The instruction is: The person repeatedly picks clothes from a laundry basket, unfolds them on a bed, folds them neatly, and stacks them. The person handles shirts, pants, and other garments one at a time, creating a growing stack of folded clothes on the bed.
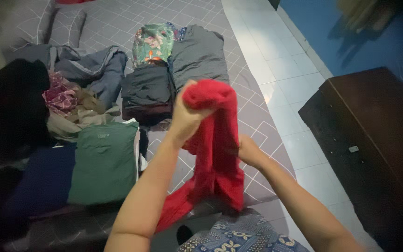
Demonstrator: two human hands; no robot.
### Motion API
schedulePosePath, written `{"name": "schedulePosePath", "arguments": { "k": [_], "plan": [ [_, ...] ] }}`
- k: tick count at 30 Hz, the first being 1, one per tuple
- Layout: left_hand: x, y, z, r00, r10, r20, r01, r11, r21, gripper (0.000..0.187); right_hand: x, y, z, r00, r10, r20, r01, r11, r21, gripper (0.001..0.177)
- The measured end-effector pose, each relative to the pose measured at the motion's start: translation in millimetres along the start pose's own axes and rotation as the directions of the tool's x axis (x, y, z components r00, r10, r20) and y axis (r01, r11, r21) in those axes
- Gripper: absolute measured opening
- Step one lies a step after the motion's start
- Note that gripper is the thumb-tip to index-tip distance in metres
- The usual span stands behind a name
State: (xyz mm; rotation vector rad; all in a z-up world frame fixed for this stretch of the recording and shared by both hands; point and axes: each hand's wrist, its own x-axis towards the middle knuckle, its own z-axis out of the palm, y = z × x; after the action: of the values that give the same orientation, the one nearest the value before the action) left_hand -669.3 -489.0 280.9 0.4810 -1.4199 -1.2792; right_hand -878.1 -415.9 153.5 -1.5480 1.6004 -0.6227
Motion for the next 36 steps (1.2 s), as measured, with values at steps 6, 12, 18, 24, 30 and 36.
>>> {"name": "schedulePosePath", "arguments": {
  "k": [6, 12, 18, 24, 30, 36],
  "plan": [
    [6, 94, -60, 0.919, 0.394, -0.001, -0.315, 0.738, 0.597, 0.044, -3, 31, -54, 0.886, -0.263, -0.382, 0.201, 0.96, -0.196, 0.035],
    [-21, 156, -82, 0.897, 0.443, -0.004, -0.23, 0.473, 0.851, 0.058, -119, -39, -144, 0.764, 0.053, -0.643, 0.102, 0.974, 0.202, 0.012],
    [-33, 186, -75, 0.975, 0.22, 0.041, -0.156, 0.538, 0.829, 0.057, -171, -85, -200, 0.702, -0.124, -0.701, 0.084, 0.992, -0.091, 0.018],
    [-15, 160, -83, 0.995, -0.089, 0.05, 0.022, 0.665, 0.747, 0.052, -131, -51, -241, 0.713, -0.152, -0.684, -0.036, 0.967, -0.252, 0.03],
    [37, 19, -140, 0.936, -0.351, 0.019, 0.166, 0.487, 0.857, 0.055, 19, 15, -249, 0.838, -0.228, -0.495, -0.045, 0.876, -0.48, 0.034],
    [-26, -179, -187, 0.955, 0.139, -0.263, 0.244, 0.139, 0.96, 0.069, 143, 140, -127, 0.765, -0.403, -0.502, -0.162, 0.635, -0.756, 0.059]
  ]
}}
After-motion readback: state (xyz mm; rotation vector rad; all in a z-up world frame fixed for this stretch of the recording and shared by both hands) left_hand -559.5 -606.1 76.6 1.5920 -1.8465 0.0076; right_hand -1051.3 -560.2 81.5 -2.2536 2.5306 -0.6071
